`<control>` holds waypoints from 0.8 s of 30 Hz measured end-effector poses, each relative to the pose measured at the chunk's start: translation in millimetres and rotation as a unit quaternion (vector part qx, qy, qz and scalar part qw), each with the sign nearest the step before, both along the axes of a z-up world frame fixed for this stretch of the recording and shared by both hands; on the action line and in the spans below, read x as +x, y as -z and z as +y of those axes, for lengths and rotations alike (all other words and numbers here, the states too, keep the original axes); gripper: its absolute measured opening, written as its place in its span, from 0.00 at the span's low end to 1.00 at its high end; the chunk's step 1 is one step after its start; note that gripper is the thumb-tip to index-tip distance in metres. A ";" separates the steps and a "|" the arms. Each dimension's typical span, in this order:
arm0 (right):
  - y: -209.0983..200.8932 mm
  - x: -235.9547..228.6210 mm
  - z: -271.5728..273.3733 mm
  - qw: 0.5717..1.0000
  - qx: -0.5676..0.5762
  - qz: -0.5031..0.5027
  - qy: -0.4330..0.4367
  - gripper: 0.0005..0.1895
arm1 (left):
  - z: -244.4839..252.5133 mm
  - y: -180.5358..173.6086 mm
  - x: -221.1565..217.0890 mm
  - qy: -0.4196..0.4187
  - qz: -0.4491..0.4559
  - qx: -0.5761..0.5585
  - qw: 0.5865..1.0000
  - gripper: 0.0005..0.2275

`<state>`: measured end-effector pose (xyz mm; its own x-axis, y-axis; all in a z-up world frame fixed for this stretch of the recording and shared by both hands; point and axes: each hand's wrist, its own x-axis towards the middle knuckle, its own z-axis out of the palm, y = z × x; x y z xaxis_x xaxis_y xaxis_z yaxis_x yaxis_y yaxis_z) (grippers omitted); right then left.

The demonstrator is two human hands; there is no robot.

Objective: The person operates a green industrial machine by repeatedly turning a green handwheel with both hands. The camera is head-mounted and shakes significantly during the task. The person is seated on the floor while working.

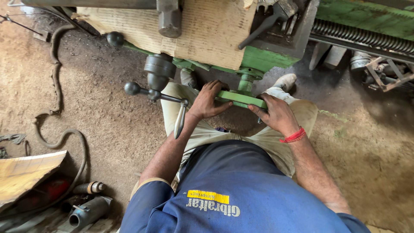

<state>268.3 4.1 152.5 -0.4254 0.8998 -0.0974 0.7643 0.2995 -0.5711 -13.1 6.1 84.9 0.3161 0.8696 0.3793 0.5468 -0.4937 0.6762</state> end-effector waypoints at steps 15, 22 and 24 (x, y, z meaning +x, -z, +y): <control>-5.9 -6.1 0.4 1.000 -0.006 -0.010 -0.002 0.34 | 32.9 84.5 7.8 -0.196 -0.420 -0.251 0.850 0.26; -2.6 -8.0 1.3 1.000 -0.019 -0.023 0.006 0.34 | 37.1 77.8 17.1 -0.227 -0.404 -0.213 0.860 0.27; -2.7 -8.9 1.4 1.000 -0.020 -0.024 0.004 0.34 | 37.7 79.3 16.0 -0.226 -0.408 -0.226 0.855 0.26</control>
